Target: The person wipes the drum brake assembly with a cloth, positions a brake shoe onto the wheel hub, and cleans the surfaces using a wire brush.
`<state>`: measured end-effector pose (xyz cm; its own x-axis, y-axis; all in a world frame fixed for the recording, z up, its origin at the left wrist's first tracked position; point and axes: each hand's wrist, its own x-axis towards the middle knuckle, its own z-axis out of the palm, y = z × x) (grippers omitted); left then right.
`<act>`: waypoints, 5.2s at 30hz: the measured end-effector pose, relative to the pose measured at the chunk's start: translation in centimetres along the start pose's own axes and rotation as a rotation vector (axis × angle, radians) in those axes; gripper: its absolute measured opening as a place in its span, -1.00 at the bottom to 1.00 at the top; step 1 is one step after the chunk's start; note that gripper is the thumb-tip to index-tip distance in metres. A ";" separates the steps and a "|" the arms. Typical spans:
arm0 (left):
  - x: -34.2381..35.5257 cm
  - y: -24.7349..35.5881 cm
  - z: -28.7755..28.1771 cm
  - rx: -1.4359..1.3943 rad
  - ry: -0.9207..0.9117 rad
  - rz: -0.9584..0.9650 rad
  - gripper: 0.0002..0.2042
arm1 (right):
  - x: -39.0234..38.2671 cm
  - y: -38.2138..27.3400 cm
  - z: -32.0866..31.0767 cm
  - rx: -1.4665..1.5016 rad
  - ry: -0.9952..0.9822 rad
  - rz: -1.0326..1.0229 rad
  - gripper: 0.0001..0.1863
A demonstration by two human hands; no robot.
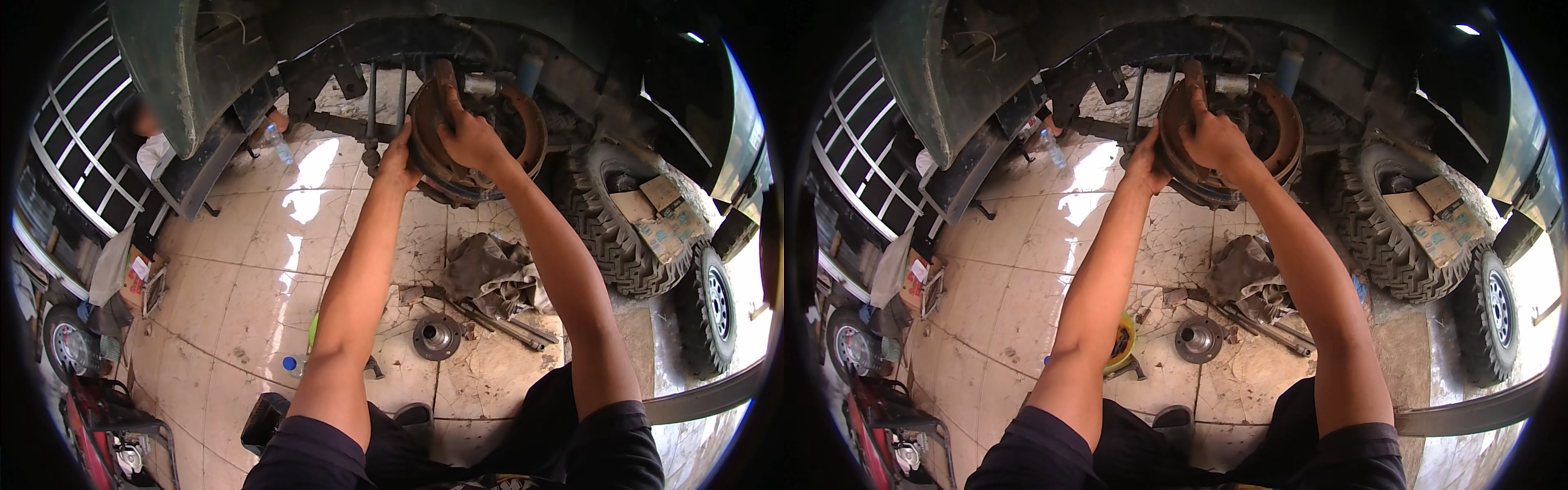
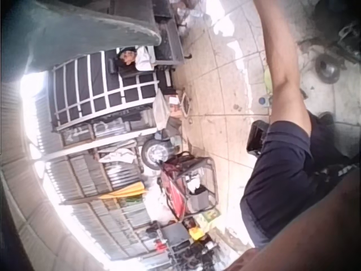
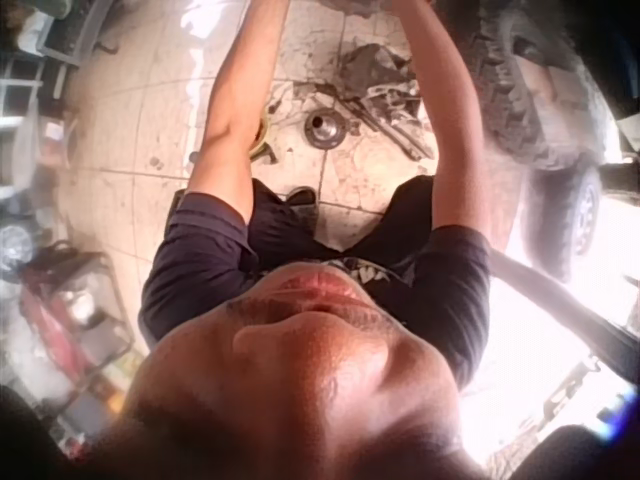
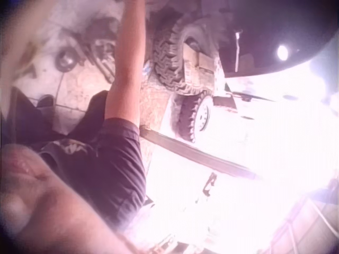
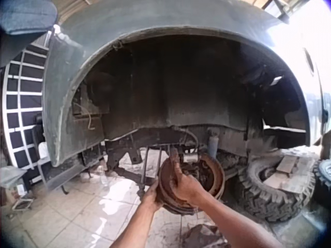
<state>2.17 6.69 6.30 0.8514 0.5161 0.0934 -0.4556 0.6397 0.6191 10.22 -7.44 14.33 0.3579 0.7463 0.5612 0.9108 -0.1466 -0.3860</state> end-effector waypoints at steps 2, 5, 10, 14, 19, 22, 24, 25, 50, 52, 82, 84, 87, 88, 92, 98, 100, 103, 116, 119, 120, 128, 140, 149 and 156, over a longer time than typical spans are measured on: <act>0.0 0.2 -0.5 0.001 0.038 0.000 -0.46 | -1.2 -0.5 0.9 0.017 -0.038 0.015 -0.20; -0.5 0.4 -0.5 0.029 0.023 0.006 -0.46 | -4.8 -1.6 1.6 0.017 -0.113 -0.035 -0.17; -0.9 0.9 -0.6 -0.003 -0.005 -0.010 -0.47 | -5.1 -2.0 0.4 -0.058 -0.144 -0.053 -0.18; -0.1 -0.1 0.5 -0.027 -0.004 -0.006 -0.47 | 0.4 1.0 -0.6 0.008 -0.087 0.000 -0.20; -0.4 0.0 0.0 0.000 0.016 -0.001 -0.48 | -3.2 -0.8 -0.1 0.073 -0.153 -0.024 -0.20; -0.4 0.5 -1.1 0.030 -0.024 0.034 -0.44 | -5.9 -1.9 0.5 0.071 -0.097 -0.189 -0.20; -0.4 0.4 -0.8 0.043 0.000 0.056 -0.42 | -4.8 -1.8 -1.3 0.015 -0.240 -0.042 -0.19; -0.4 0.3 -0.6 0.039 0.009 0.053 -0.41 | -4.2 -1.5 -1.4 -0.034 -0.221 -0.038 -0.19; -1.2 1.3 7.2 0.271 0.616 0.297 -0.48 | -3.2 17.5 -4.6 0.609 0.590 0.370 -0.44; -0.3 1.8 5.9 0.313 0.596 0.300 -0.52 | -2.6 16.6 -4.7 0.781 0.509 0.410 -0.47; 2.2 0.7 2.5 0.280 0.447 0.486 -0.65 | -1.9 13.5 -4.0 0.527 0.526 0.252 -0.45; 2.7 0.9 2.1 0.581 0.436 0.600 -0.60 | -2.1 15.1 -3.8 0.515 0.539 0.251 -0.43; 1.2 2.8 3.1 1.465 0.343 1.021 -0.57 | -2.0 15.3 -2.9 0.641 0.541 0.158 -0.40; 0.8 2.6 4.3 1.758 0.383 1.017 -0.57 | -2.0 15.9 -2.6 0.667 0.549 0.195 -0.40; 0.7 1.4 5.8 2.219 0.536 0.844 -0.55 | -1.9 15.6 -3.1 0.739 0.536 0.187 -0.41; -2.1 -0.1 6.1 2.416 0.523 0.705 -0.49 | -4.4 14.6 -3.4 0.515 0.527 0.138 -0.41; -3.9 -1.6 7.8 2.578 0.505 0.451 -0.48 | -5.8 15.2 -3.6 0.530 0.528 0.124 -0.40; -6.0 -3.0 10.7 2.622 0.390 0.214 -0.54 | -6.7 15.9 -4.8 0.526 0.555 0.120 -0.40; -2.2 2.9 7.4 1.600 0.438 0.748 -0.57 | -9.4 15.6 -9.8 0.141 0.179 0.094 -0.41; -2.3 6.2 -1.5 1.028 0.537 0.392 -0.53 | -8.5 8.4 -8.0 0.238 0.121 -0.193 -0.43; -2.5 2.6 -0.1 0.889 0.573 0.255 -0.41 | -9.2 8.1 -8.5 0.230 0.078 -0.129 -0.44; -4.7 -0.5 4.3 0.454 0.424 -0.058 -0.42 | -9.5 1.6 -3.7 0.038 -0.105 -0.137 -0.39; -5.3 0.0 4.5 0.457 0.531 -0.031 -0.60 | -11.4 -0.9 -6.3 -0.164 -0.294 -0.209 -0.38; -6.6 -0.8 5.0 0.557 0.485 -0.032 -0.59 | -9.7 0.4 -5.9 -0.065 -0.289 -0.276 -0.32; -5.9 -1.6 6.9 0.596 0.605 -0.016 -0.56 | -10.3 2.6 -5.9 -0.158 -0.282 -0.337 -0.31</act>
<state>-0.35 -1.31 10.07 0.4933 0.8341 -0.2469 -0.0878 0.3301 0.9399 10.10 -19.32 11.93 -0.0135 0.9136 0.4063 0.9947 0.0537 -0.0876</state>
